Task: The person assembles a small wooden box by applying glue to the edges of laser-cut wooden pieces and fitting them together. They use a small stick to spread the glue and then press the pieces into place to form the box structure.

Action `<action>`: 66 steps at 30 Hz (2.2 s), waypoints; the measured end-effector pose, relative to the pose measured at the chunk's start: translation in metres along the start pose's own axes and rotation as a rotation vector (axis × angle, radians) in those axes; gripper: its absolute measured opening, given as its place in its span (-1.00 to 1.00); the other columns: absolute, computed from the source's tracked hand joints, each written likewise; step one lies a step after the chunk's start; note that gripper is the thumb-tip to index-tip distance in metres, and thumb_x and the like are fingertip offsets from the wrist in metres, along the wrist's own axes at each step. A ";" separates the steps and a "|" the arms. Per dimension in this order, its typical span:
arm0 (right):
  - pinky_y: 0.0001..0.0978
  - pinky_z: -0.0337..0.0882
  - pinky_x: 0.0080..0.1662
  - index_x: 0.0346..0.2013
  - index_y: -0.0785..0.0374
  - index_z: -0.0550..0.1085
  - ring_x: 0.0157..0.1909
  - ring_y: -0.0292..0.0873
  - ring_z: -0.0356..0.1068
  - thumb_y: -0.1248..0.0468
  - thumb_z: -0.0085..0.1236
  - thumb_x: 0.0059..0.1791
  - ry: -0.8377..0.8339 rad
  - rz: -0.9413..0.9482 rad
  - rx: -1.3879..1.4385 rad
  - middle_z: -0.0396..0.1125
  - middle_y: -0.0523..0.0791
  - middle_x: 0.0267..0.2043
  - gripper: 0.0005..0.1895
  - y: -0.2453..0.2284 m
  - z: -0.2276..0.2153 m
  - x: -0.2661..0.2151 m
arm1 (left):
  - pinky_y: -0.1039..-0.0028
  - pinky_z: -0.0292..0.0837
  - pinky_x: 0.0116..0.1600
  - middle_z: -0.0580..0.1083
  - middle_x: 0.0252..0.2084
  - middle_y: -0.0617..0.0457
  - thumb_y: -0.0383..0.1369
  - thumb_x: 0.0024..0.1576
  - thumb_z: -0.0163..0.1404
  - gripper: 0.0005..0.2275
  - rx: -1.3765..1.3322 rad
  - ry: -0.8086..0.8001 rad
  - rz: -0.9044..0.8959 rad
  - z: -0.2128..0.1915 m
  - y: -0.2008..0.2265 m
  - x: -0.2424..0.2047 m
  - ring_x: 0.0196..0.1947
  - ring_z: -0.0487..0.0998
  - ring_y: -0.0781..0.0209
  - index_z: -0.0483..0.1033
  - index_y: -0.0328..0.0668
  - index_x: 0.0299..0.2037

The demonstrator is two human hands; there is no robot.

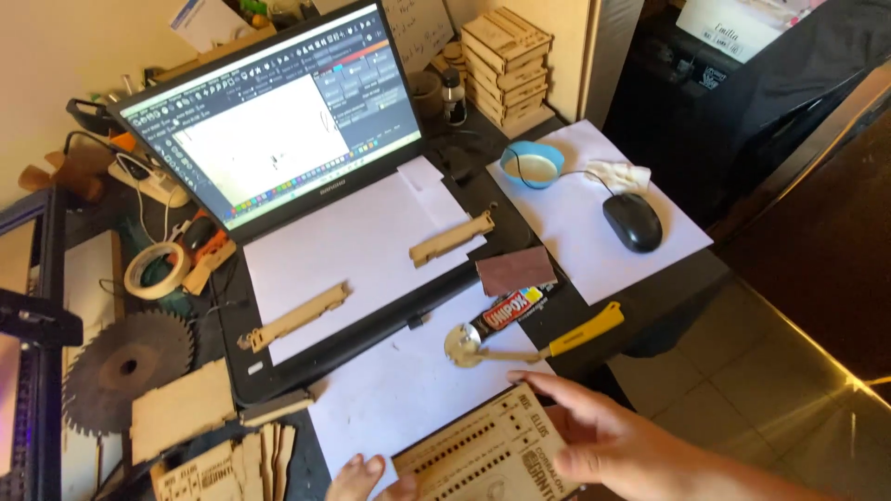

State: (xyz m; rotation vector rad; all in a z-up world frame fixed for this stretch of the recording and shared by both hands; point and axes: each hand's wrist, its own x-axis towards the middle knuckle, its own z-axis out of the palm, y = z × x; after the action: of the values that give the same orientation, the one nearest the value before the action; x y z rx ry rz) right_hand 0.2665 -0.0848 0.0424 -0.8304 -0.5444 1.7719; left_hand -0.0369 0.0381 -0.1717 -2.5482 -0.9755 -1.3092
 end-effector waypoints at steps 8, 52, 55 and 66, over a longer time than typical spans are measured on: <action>-0.20 0.57 0.04 0.25 0.21 0.37 0.07 -0.14 0.54 0.11 0.28 -0.15 0.237 -0.296 -0.647 0.55 -0.04 0.12 -0.30 -0.048 -0.026 0.012 | 0.45 0.42 0.19 0.33 0.25 0.11 -0.11 0.11 0.03 -0.59 -0.722 -0.522 -0.312 -0.010 0.051 0.102 0.17 0.51 0.22 0.51 -0.04 0.13; -0.12 0.19 -0.29 0.10 0.69 0.45 -0.30 0.24 0.31 0.54 -0.16 0.14 1.311 -0.472 -0.181 0.39 0.35 -0.17 -0.69 0.064 -0.318 -0.120 | 0.67 0.59 -0.42 0.55 -0.42 -0.07 -0.29 0.18 -0.01 -0.71 -0.678 -0.667 -1.129 0.265 0.097 0.594 -0.51 0.57 0.31 0.36 -0.24 0.04; -0.09 0.30 -0.23 0.07 0.66 0.50 -0.28 0.20 0.35 0.55 -0.14 0.13 1.350 -0.396 -0.235 0.44 0.32 -0.16 -0.70 0.065 -0.317 -0.125 | 0.71 0.60 -0.43 0.56 -0.39 0.01 -0.26 0.17 -0.01 -0.69 -0.571 -0.692 -1.119 0.275 0.093 0.595 -0.52 0.55 0.34 0.46 -0.20 0.07; -0.07 0.39 -0.14 0.19 0.53 0.50 -0.19 0.20 0.45 0.50 -0.08 0.08 1.243 -0.247 -0.244 0.51 0.28 -0.09 -0.61 0.126 -0.384 -0.135 | 0.35 0.40 -0.55 0.32 -0.30 -0.30 -0.60 0.22 -0.36 -0.69 0.455 -1.018 0.237 0.344 0.042 0.588 -0.53 0.34 0.04 0.33 -0.34 0.13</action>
State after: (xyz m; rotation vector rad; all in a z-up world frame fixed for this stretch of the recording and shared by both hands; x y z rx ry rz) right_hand 0.5052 -0.2651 -0.2609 -1.7180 -0.0023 0.7063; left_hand 0.4718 0.4234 0.0715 -2.7412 -0.8673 0.3420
